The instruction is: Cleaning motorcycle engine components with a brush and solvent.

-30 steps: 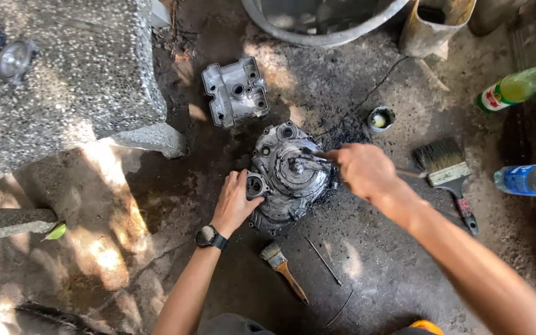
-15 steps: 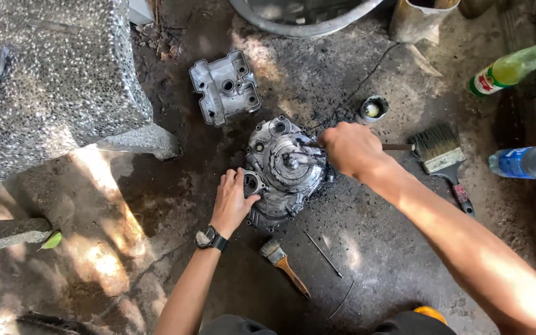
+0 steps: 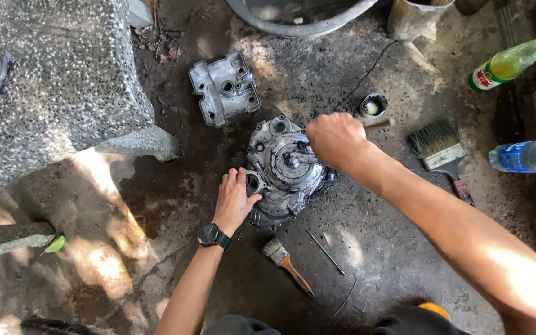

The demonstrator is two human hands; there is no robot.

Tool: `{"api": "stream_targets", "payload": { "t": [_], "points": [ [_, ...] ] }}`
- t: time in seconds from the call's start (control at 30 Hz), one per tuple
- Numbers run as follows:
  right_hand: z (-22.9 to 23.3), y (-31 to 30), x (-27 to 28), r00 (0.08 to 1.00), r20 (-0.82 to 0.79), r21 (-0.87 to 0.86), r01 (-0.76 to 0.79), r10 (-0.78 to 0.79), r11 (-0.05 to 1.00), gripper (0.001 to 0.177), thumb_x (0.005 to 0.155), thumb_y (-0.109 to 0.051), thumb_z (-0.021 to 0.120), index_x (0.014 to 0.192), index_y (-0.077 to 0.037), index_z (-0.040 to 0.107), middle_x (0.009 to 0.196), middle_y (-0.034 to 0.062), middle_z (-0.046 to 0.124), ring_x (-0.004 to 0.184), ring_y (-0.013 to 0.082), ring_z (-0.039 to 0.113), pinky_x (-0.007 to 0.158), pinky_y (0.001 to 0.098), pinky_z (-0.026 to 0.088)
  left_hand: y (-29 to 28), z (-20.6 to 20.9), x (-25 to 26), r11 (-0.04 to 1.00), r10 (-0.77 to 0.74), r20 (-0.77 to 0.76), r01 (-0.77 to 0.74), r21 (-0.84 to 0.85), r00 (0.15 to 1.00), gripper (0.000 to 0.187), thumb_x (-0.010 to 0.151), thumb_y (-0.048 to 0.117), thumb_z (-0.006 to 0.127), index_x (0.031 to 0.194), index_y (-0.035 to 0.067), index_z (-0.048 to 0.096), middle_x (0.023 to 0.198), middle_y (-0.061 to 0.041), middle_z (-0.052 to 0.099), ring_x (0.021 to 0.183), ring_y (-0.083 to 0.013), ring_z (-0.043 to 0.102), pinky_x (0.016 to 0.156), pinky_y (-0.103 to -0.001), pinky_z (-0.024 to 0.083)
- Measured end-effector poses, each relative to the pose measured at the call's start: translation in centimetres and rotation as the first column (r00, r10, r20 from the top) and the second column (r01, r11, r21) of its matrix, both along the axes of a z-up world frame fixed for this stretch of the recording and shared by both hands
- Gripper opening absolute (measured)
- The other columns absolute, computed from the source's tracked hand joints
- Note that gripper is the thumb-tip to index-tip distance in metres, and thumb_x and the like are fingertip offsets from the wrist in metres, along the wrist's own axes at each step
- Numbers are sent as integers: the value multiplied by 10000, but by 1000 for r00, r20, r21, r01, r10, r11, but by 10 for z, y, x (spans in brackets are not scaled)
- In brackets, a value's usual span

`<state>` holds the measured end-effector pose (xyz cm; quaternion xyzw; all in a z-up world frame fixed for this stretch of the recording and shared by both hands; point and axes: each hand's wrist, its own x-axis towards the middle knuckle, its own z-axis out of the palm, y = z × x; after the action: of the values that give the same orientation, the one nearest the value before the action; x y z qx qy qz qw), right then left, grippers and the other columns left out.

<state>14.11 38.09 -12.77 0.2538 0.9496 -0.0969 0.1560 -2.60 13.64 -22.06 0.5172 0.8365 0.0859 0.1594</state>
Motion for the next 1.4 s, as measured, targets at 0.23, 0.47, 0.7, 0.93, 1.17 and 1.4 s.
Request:
{"api": "stream_targets", "payload": {
  "t": [0.23, 0.47, 0.7, 0.93, 1.17, 1.4],
  "points": [
    [-16, 1, 6, 999, -26, -26, 36, -36, 999, 157, 944, -110, 599, 950, -88, 755, 838, 166, 743, 785, 343, 761, 686, 473, 632, -2, -4, 0, 1000, -14, -7, 14, 2, 1000, 856, 729, 260, 885, 1383, -112, 477, 1238, -201, 541, 1142, -379, 541, 958, -455, 487],
    [-9, 20, 102, 972, -161, -137, 151, -172, 979, 193, 863, -128, 662, 1009, -148, 787, 828, 143, 735, 736, 374, 718, 623, 495, 586, 9, 20, 6, 997, -4, -3, 4, -76, 1000, 874, 741, 234, 874, 1420, -98, 436, 1244, -216, 523, 1169, -397, 529, 953, -480, 489],
    [-112, -7, 104, 807, -469, -323, 221, -359, 920, 330, 962, -55, 537, 1207, -167, 728, 904, 88, 705, 717, 291, 707, 599, 398, 593, 14, 17, 2, 980, -30, 21, 33, -196, 999, 906, 775, 229, 860, 1464, -99, 371, 1246, -240, 494, 1182, -415, 502, 976, -461, 485],
    [-109, -1, 127, 728, -545, -410, 201, -416, 890, 271, 867, -129, 711, 1127, -156, 785, 904, 162, 686, 760, 384, 685, 691, 491, 572, 18, 19, 3, 979, -68, -15, 64, -195, 998, 873, 773, 218, 850, 1432, -131, 397, 1206, -257, 512, 1165, -425, 512, 976, -454, 479],
    [-143, 5, 128, 549, -586, -594, 210, -596, 777, 273, 880, -95, 699, 1142, -133, 768, 917, 148, 694, 776, 352, 697, 738, 464, 577, 24, 21, 12, 980, -51, -33, 43, -194, 998, 879, 748, 189, 856, 1423, -137, 397, 1208, -267, 500, 1154, -444, 505, 977, -452, 451],
    [-167, 5, 113, 626, -497, -593, 260, -601, 762, 268, 910, -107, 702, 1161, -169, 769, 956, 157, 678, 748, 395, 677, 687, 508, 550, 14, 6, 2, 980, -97, -52, 86, -182, 994, 917, 740, 171, 868, 1439, -150, 370, 1180, -260, 502, 1120, -435, 506, 980, -451, 454]
  ]
}}
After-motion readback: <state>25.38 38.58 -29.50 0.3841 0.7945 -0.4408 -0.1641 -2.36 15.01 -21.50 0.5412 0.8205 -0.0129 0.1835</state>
